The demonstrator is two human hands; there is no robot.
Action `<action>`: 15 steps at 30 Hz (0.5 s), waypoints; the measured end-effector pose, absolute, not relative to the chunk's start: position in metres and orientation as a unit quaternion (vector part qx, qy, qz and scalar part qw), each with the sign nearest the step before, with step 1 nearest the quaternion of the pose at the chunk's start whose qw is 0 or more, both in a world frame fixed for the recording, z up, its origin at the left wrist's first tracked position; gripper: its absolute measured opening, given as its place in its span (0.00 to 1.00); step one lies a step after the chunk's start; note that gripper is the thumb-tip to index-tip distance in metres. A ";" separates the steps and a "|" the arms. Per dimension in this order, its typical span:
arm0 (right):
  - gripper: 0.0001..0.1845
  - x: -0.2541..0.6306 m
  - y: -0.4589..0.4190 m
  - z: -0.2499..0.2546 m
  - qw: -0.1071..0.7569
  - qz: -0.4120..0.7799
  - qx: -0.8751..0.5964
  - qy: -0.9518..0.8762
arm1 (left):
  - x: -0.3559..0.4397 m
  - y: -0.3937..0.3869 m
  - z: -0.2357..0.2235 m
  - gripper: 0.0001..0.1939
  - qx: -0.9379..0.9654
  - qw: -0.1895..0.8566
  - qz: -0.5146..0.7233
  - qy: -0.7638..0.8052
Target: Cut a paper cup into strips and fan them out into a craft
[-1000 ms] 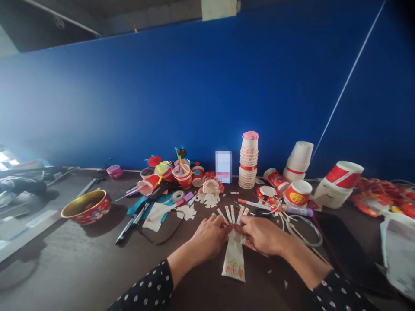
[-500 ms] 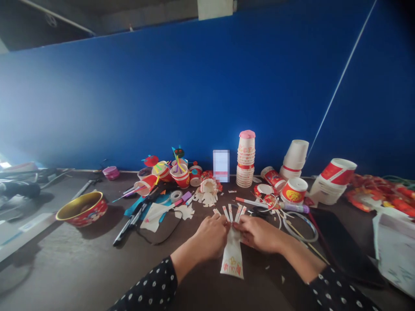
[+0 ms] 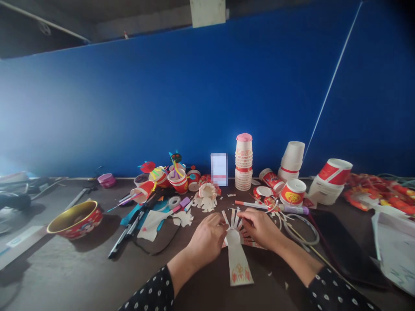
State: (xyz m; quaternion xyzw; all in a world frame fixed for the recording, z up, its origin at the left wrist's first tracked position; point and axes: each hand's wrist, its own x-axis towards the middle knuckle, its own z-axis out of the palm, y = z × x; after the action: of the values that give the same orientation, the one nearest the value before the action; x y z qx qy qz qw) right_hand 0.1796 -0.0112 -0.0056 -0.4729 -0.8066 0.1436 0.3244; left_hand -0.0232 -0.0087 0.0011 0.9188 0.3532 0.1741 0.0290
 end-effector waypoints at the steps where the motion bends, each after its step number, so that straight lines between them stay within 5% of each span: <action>1: 0.16 0.179 -0.011 -0.007 0.332 0.133 -0.470 -0.807 | -0.023 -0.007 0.000 0.14 0.921 0.034 0.183 0.342; 15: 0.31 0.181 -0.012 -0.016 0.245 0.032 -0.458 -0.854 | -0.025 -0.013 0.010 0.36 0.962 0.107 -0.007 0.253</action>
State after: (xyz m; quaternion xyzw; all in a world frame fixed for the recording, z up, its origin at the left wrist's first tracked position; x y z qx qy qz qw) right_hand 0.1806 -0.0115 -0.0160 -0.4577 -0.8541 0.0325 0.2450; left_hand -0.0252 -0.0135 0.0098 0.9616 0.2528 -0.0071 0.1072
